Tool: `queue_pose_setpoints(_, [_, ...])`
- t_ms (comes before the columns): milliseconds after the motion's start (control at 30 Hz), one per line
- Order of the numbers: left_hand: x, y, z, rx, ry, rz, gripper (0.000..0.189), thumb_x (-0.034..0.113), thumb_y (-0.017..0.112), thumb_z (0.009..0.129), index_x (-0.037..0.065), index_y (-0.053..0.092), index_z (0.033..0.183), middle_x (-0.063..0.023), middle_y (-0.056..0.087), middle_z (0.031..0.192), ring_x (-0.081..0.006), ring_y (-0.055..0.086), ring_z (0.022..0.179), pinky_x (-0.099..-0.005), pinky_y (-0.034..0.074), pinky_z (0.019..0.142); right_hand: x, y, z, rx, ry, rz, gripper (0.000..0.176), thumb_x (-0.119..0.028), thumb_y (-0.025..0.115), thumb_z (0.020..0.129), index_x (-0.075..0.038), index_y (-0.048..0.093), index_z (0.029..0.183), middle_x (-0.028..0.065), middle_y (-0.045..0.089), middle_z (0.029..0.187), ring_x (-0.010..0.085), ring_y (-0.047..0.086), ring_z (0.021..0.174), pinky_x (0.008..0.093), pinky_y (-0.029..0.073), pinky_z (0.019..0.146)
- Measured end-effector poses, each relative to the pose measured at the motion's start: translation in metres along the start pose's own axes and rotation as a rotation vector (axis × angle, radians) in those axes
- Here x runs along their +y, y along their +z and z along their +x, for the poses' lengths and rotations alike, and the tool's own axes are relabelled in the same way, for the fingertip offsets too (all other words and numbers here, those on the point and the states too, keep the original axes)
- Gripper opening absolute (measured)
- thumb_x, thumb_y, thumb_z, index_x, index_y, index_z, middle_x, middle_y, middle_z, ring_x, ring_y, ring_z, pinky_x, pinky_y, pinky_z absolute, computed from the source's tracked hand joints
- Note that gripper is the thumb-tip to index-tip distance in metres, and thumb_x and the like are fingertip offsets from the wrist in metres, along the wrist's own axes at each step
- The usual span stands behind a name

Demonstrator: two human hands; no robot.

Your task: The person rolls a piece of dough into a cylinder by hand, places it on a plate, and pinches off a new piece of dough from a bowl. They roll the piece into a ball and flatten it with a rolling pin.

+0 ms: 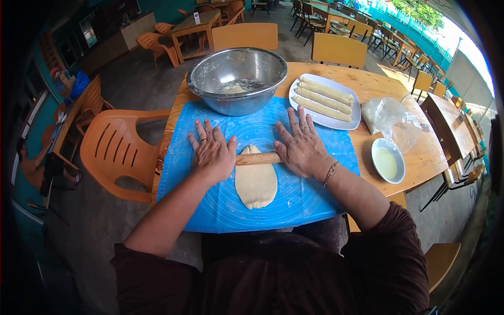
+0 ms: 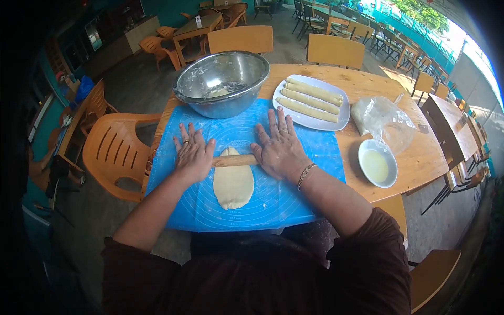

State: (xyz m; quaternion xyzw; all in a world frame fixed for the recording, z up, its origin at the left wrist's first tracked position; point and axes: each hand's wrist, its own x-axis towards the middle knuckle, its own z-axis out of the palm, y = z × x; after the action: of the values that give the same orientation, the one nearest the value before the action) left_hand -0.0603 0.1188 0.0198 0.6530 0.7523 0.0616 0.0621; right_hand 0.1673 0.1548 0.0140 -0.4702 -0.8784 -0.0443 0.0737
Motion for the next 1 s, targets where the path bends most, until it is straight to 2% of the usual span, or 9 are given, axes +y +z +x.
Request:
queue_pose_setpoints(167, [-0.001, 0.002, 0.025, 0.016, -0.115, -0.069, 0.069, 0.04, 0.036, 0.102, -0.015, 0.026, 0.143, -0.0333, 0.006, 0.159, -0.0461, -0.008, 0.149, -0.0609, -0.003, 0.118, 0.006, 0.0, 0.021, -0.056, 0.022, -0.024, 0.06, -0.036, 0.038, 0.098, -0.001, 0.042, 0.147, 0.0327, 0.017, 0.158, 0.0471, 0.005, 0.149, 0.0516, 0.006, 0.122])
queue_pose_setpoints(233, [-0.001, 0.0, 0.036, -0.061, -0.216, -0.032, 0.07, 0.039, 0.041, 0.1, -0.015, 0.026, 0.142, -0.0339, 0.003, 0.159, -0.047, -0.009, 0.149, -0.0613, -0.004, 0.118, 0.01, 0.007, 0.029, -0.012, 0.028, 0.008, 0.059, -0.034, 0.042, 0.095, 0.0, 0.045, 0.143, 0.034, 0.017, 0.157, 0.0485, 0.006, 0.149, 0.0527, 0.006, 0.122])
queue_pose_setpoints(467, [-0.001, 0.001, 0.059, -0.059, -0.315, -0.027, 0.068, 0.031, 0.046, 0.096, -0.015, 0.026, 0.142, -0.0335, 0.002, 0.159, -0.047, -0.01, 0.149, -0.061, -0.007, 0.118, 0.014, 0.008, 0.05, 0.004, 0.057, 0.037, 0.051, -0.025, 0.042, 0.091, 0.006, 0.051, 0.131, 0.0362, 0.017, 0.156, 0.0495, 0.006, 0.149, 0.0545, 0.005, 0.121])
queue_pose_setpoints(567, [-0.001, 0.001, 0.064, 0.011, -0.332, -0.079, 0.066, 0.025, 0.047, 0.094, -0.015, 0.026, 0.142, -0.0333, 0.003, 0.159, -0.0465, -0.009, 0.149, -0.0603, -0.008, 0.118, 0.015, 0.004, 0.06, -0.06, 0.089, 0.005, 0.05, -0.022, 0.04, 0.09, 0.009, 0.051, 0.129, 0.0365, 0.016, 0.156, 0.0497, 0.006, 0.149, 0.0543, 0.004, 0.121])
queue_pose_setpoints(633, [-0.001, 0.0, 0.068, 0.143, -0.359, -0.105, 0.065, 0.022, 0.047, 0.093, -0.014, 0.026, 0.143, -0.0329, 0.005, 0.159, -0.0459, -0.007, 0.149, -0.06, -0.009, 0.118, 0.015, 0.003, 0.064, -0.053, 0.121, 0.019, 0.051, -0.02, 0.041, 0.089, 0.01, 0.05, 0.13, 0.0362, 0.016, 0.156, 0.0498, 0.006, 0.148, 0.0541, 0.004, 0.121])
queue_pose_setpoints(767, [-0.005, 0.002, 0.082, 0.136, -0.444, -0.093, 0.062, 0.022, 0.047, 0.093, -0.013, 0.029, 0.142, -0.0313, 0.01, 0.16, -0.0448, -0.006, 0.15, -0.0593, -0.008, 0.118, 0.018, 0.008, 0.072, -0.026, 0.185, 0.02, 0.052, -0.02, 0.041, 0.089, 0.009, 0.051, 0.131, 0.0355, 0.015, 0.157, 0.0495, 0.005, 0.149, 0.0535, 0.004, 0.121])
queue_pose_setpoints(833, [-0.007, 0.001, 0.084, 0.214, -0.48, -0.181, 0.061, 0.022, 0.049, 0.094, -0.012, 0.032, 0.141, -0.0297, 0.014, 0.16, -0.0443, -0.004, 0.15, -0.0584, -0.007, 0.119, 0.018, 0.01, 0.074, 0.027, 0.217, 0.021, 0.058, -0.022, 0.042, 0.088, 0.007, 0.047, 0.138, 0.0332, 0.013, 0.159, 0.048, 0.004, 0.149, 0.0527, 0.003, 0.121])
queue_pose_setpoints(1000, [-0.008, -0.002, 0.077, 0.261, -0.423, -0.199, 0.063, 0.026, 0.051, 0.094, -0.012, 0.032, 0.142, -0.0289, 0.016, 0.16, -0.0438, -0.001, 0.15, -0.0584, -0.005, 0.119, 0.016, 0.011, 0.069, 0.015, 0.223, -0.001, 0.068, -0.032, 0.041, 0.091, 0.002, 0.035, 0.149, 0.0295, 0.01, 0.161, 0.0449, 0.002, 0.15, 0.0512, 0.003, 0.122])
